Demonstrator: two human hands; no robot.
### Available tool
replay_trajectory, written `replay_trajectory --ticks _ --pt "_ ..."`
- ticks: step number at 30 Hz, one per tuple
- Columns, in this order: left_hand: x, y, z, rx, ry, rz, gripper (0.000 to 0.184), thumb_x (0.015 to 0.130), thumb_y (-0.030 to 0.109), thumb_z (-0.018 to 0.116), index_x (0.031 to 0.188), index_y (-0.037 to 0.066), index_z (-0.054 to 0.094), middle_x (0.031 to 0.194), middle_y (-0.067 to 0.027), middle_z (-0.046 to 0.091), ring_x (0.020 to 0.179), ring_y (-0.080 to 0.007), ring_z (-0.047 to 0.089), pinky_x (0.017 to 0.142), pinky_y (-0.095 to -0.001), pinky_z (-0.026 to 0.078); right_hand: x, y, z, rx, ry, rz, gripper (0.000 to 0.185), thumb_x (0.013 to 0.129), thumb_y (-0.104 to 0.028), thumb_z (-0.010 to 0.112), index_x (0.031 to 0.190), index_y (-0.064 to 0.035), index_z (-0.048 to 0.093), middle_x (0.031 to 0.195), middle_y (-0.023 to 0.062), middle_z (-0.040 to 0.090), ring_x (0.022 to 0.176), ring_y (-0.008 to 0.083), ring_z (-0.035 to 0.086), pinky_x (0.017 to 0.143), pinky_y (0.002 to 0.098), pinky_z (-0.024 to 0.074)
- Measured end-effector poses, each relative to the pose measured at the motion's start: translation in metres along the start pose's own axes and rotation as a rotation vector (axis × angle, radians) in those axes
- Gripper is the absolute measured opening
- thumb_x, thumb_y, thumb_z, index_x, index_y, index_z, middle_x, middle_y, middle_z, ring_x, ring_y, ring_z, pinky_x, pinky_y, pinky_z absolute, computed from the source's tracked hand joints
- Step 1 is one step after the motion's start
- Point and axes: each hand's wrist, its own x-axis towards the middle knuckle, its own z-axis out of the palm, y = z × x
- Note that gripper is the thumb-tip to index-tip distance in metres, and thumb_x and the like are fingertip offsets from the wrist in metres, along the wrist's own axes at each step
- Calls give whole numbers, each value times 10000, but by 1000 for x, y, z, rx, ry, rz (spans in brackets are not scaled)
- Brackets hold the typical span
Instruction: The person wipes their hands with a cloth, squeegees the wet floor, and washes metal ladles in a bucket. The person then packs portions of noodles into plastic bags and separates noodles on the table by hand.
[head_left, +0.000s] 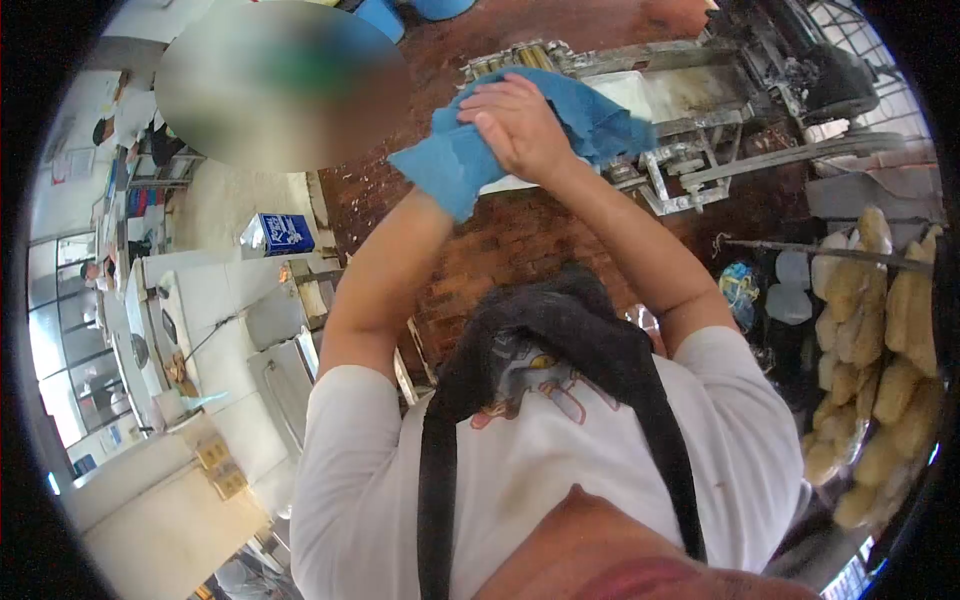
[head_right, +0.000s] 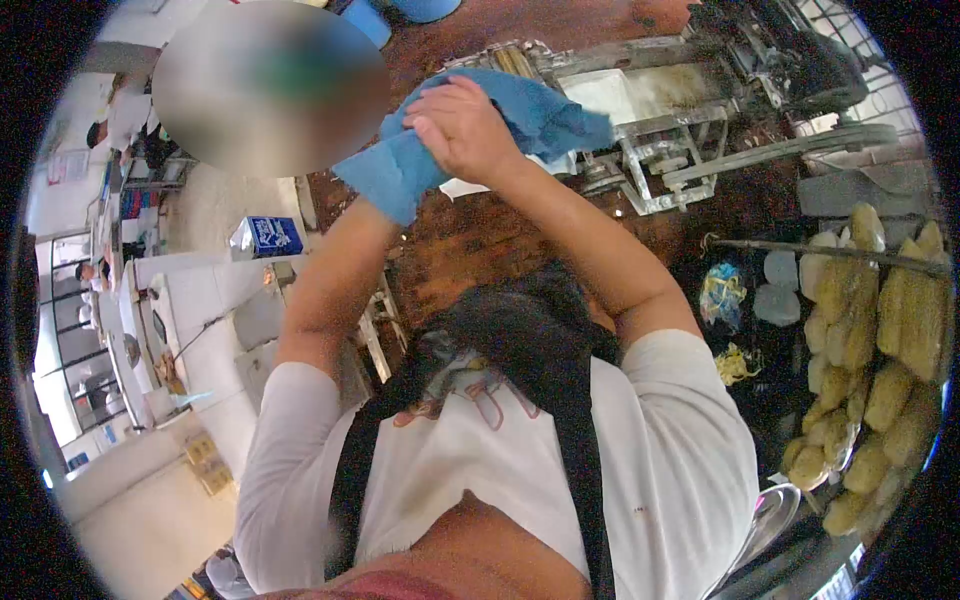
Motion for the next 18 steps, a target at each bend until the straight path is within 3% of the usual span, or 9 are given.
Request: replay_trajectory --ticks 1,4,6,7,9,10,12,14,18 --pt "7 -2 5 94 -10 -11 347 910 268 659 1184 64 594 1114 -130 651 1034 -286 634 908 -399 501 1 9 -6 -23 47 31 275 955 -302 580 1096 -117 725 1096 100 721 1117 313 635 1088 492 395" --pt "19 6 19 251 33 -6 367 909 274 648 1209 73 583 1184 -140 640 1095 -295 624 954 -403 494 3 29 -25 274 54 558 348 1021 -306 518 1215 -63 676 1193 132 694 1165 316 626 1099 440 408" --pt "-10 36 36 -27 559 288 368 880 297 649 1158 59 608 1105 -156 663 996 -315 655 878 -419 522 0 49 -16 664 350 693 427 1057 -330 464 1351 -36 563 1293 165 639 1236 297 586 1102 410 416" --pt "-12 39 38 -58 609 349 360 877 291 649 1151 60 613 1098 -155 665 991 -315 656 877 -418 524 6 44 -15 863 492 760 475 1075 -342 437 1419 -23 506 1342 182 611 1272 288 566 1103 395 420" --pt "-5 26 38 -42 535 301 345 872 281 649 1137 61 622 1083 -153 669 981 -314 658 874 -415 526 11 12 -12 1197 523 778 619 1083 -402 403 1546 -10 281 1506 210 444 1388 267 449 1148 383 365" --pt "0 21 34 -36 511 265 337 869 276 649 1129 62 627 1075 -152 671 976 -314 659 873 -414 527 14 9 -7 1365 557 769 637 1079 -407 411 1554 -10 260 1530 208 415 1402 272 431 1163 379 339" --pt "4 13 30 -39 473 216 322 864 265 648 1115 63 636 1060 -150 675 966 -313 662 871 -411 529 12 13 7 1306 512 677 658 1073 -417 422 1566 -20 241 1561 197 377 1408 279 420 1186 373 290" --pt "3 9 24 -61 443 161 307 858 254 648 1100 64 646 1045 -149 679 956 -312 664 868 -408 531 -2 21 26 860 339 522 662 1068 -425 429 1574 -39 246 1575 178 359 1391 283 435 1202 370 246" --pt "-7 -3 -8 -128 350 3 279 848 233 648 1071 67 665 1015 -145 686 935 -311 669 863 -403 536 -3 33 13 889 -27 361 526 1029 -317 482 1460 -32 385 1429 130 485 1312 241 482 1160 353 282"
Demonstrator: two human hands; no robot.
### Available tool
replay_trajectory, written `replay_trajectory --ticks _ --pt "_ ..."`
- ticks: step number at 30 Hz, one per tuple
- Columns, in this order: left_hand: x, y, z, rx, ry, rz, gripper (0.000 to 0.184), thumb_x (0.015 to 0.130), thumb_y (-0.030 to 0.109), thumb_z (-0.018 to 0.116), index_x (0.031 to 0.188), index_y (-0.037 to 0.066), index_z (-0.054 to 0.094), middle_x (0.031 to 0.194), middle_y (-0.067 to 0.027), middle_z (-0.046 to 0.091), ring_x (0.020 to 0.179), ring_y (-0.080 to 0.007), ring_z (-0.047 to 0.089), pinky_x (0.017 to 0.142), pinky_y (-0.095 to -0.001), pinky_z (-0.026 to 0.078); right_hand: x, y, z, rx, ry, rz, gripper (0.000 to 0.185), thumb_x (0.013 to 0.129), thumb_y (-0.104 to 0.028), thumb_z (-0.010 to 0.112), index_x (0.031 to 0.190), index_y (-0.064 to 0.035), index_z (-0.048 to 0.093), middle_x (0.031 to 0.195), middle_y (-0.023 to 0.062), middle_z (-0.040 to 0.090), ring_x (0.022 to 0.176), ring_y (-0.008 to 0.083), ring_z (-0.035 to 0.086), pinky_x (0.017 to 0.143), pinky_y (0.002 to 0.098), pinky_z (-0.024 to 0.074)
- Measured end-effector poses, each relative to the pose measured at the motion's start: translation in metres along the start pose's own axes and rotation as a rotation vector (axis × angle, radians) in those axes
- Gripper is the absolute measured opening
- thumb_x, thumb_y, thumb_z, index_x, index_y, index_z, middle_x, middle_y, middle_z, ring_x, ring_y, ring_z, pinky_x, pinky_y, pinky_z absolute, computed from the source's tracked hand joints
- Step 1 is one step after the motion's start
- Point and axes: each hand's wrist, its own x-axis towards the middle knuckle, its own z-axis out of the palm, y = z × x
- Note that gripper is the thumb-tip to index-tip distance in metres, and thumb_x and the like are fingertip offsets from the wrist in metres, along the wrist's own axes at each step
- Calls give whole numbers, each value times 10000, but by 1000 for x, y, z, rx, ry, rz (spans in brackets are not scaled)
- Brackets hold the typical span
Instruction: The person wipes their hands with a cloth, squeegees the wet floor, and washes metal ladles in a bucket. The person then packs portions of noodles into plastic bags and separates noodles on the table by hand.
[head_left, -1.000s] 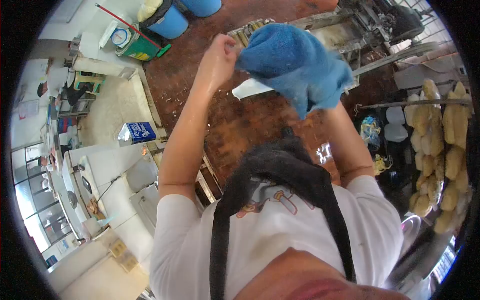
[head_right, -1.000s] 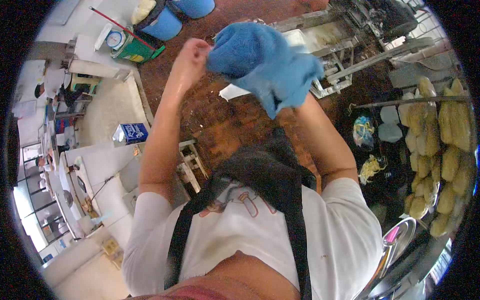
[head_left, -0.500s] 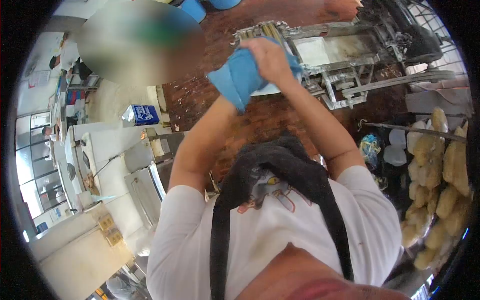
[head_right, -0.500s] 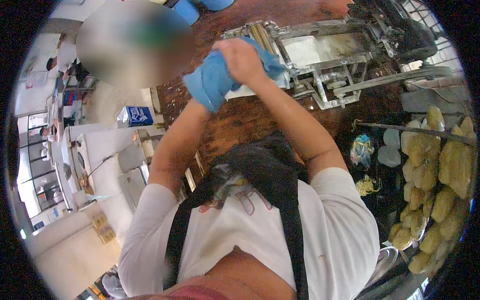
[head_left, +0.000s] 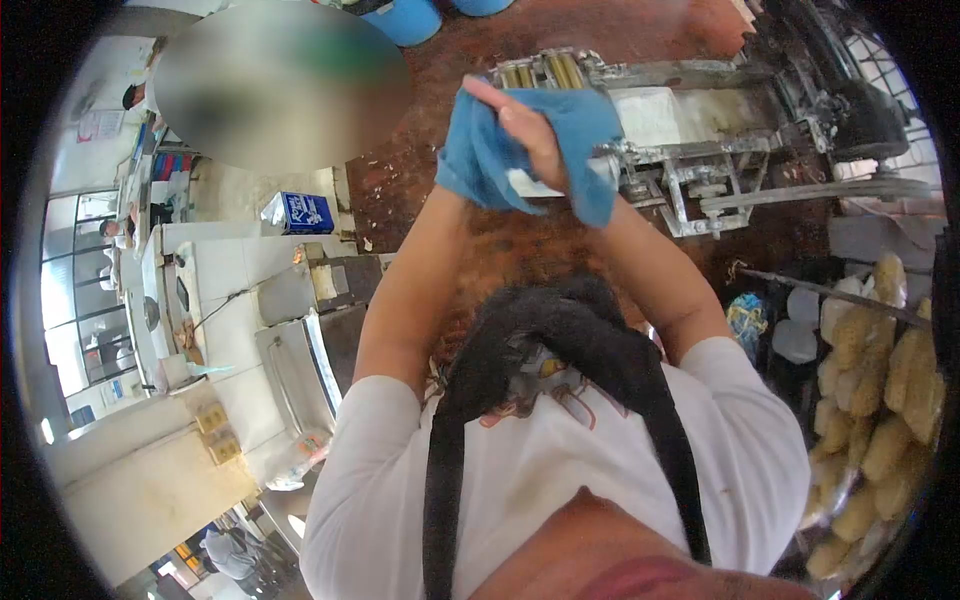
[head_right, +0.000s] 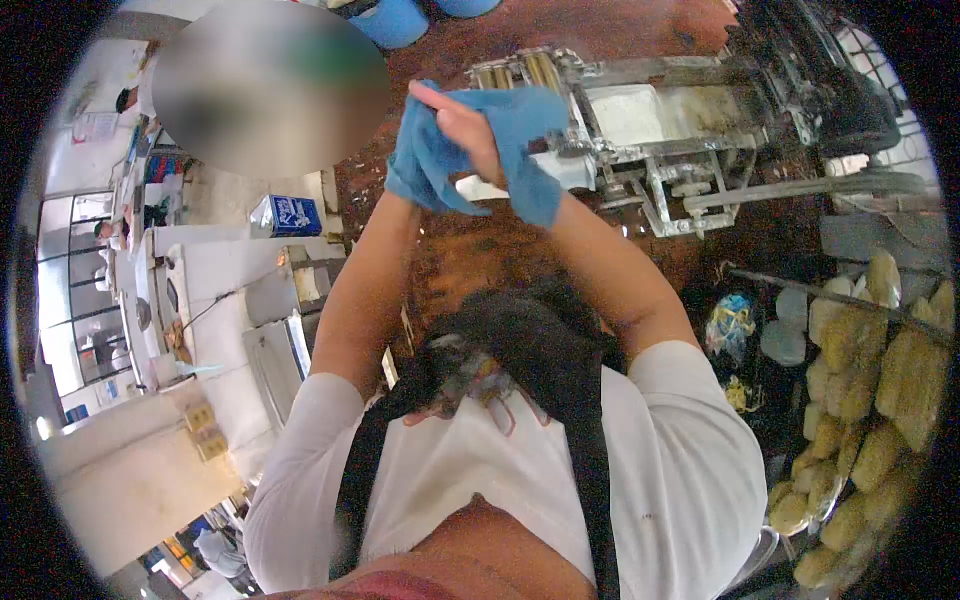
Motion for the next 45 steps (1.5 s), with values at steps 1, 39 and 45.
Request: replay_trajectory --ticks 1,39,45 --pt "-1 -2 -2 5 -4 -18 272 845 228 648 1064 68 669 1008 -144 688 930 -311 670 862 -402 537 3 4 -16 5 -12 44 426 992 -245 507 1352 -18 482 1323 114 554 1248 230 525 1127 358 330" --pt "-32 -69 113 -177 -447 -236 505 933 238 685 1406 132 545 1156 -161 698 974 -294 692 870 -398 538 -157 -65 -192 -1486 -70 564 307 843 -306 609 1059 -109 703 1109 126 675 1069 303 601 954 444 430" --pt "-147 -214 4 -19 -375 -559 603 962 230 660 1491 72 417 1077 -132 700 948 -262 681 883 -381 525 -217 153 -246 -1696 105 992 524 919 -159 554 1441 -191 524 1516 182 417 1459 395 308 1168 581 277"
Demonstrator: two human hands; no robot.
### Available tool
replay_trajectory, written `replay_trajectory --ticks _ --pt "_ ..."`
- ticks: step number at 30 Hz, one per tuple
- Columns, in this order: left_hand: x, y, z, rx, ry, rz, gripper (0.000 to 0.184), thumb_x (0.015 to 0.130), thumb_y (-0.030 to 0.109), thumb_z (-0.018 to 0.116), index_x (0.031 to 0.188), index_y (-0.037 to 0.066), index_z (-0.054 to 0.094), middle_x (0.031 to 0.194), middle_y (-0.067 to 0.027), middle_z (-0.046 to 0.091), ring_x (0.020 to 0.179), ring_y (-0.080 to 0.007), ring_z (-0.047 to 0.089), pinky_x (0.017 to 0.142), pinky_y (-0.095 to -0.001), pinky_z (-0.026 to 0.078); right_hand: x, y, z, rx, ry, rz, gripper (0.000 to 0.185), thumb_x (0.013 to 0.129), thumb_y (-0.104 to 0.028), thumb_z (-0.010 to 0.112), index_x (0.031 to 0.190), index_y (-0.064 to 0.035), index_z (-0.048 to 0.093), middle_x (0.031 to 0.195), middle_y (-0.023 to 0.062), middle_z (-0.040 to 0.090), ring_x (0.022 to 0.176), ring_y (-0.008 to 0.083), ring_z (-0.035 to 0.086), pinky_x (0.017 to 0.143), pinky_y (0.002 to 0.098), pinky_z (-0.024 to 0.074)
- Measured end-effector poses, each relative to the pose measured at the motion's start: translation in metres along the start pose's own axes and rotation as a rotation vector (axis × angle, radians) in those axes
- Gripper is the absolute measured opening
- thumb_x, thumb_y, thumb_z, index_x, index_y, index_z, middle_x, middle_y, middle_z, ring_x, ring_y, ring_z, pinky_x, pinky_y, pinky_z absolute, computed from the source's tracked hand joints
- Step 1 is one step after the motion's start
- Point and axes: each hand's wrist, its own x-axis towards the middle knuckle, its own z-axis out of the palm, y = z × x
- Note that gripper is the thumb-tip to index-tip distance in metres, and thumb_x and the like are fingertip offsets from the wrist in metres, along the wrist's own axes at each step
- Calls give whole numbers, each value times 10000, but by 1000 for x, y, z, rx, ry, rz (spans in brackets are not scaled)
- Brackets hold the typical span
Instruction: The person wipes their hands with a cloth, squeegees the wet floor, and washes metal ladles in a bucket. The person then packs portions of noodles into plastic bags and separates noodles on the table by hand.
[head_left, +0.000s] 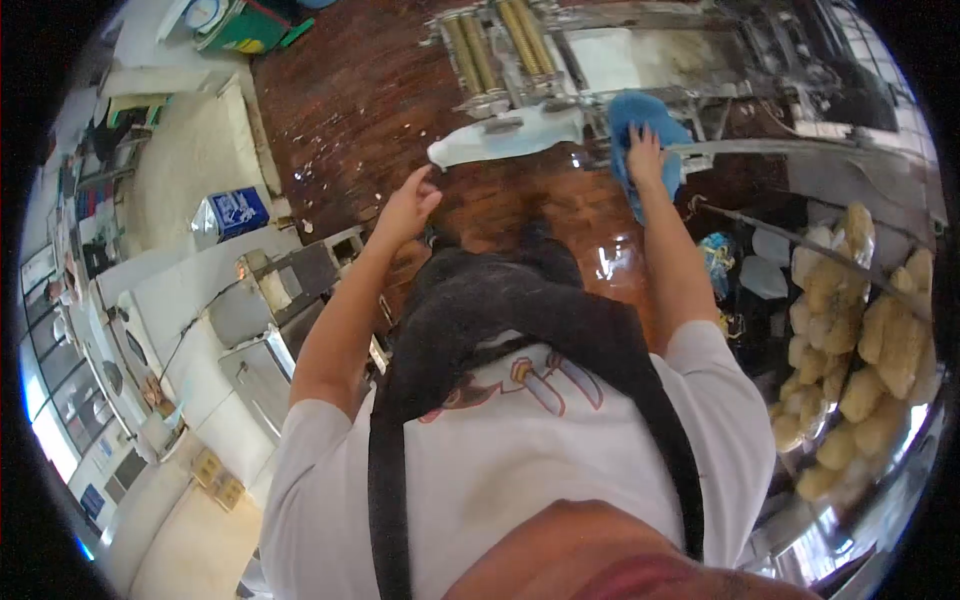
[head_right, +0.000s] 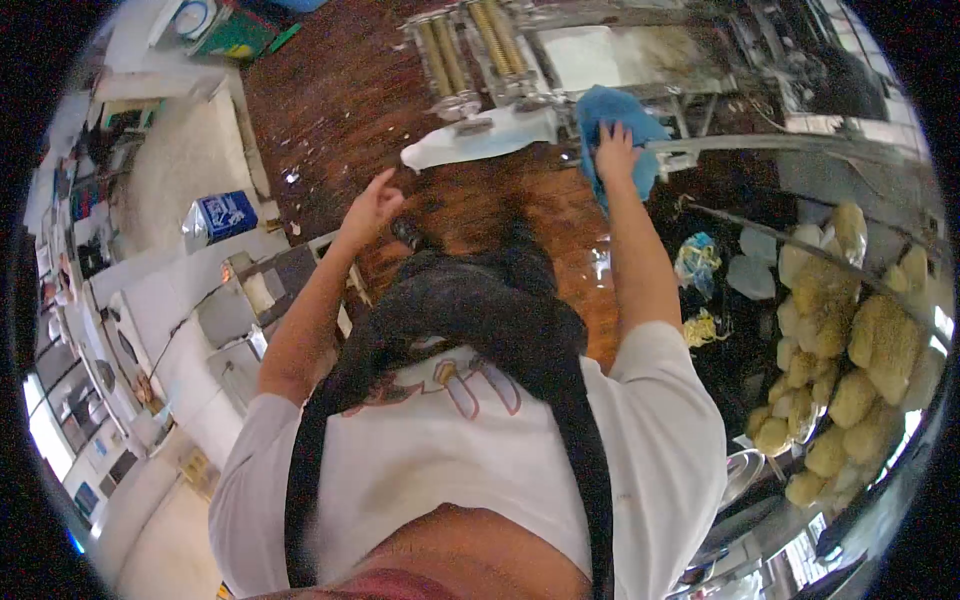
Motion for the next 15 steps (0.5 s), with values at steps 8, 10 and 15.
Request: replay_trajectory --ticks 8,10,15 --pt "-123 -268 -117 165 95 -421 651 988 307 602 1512 15 348 1085 -201 702 1020 -331 681 905 -429 514 -8 -103 20 -99 83 242 455 819 -165 609 1268 -103 658 1285 266 577 1232 445 535 994 539 479" --pt "-139 -323 -144 88 146 -415 613 971 280 617 1465 -15 406 1052 -213 708 982 -341 686 870 -420 523 3 -113 38 72 93 224 414 844 -165 619 1244 -61 652 1294 280 561 1191 448 552 995 511 479" --pt "-103 -336 -253 -124 126 -389 529 957 218 628 1413 -5 480 1019 -207 718 965 -347 698 853 -408 529 18 -222 14 269 19 94 367 884 -126 621 1227 4 629 1292 261 575 1167 403 580 973 444 489"
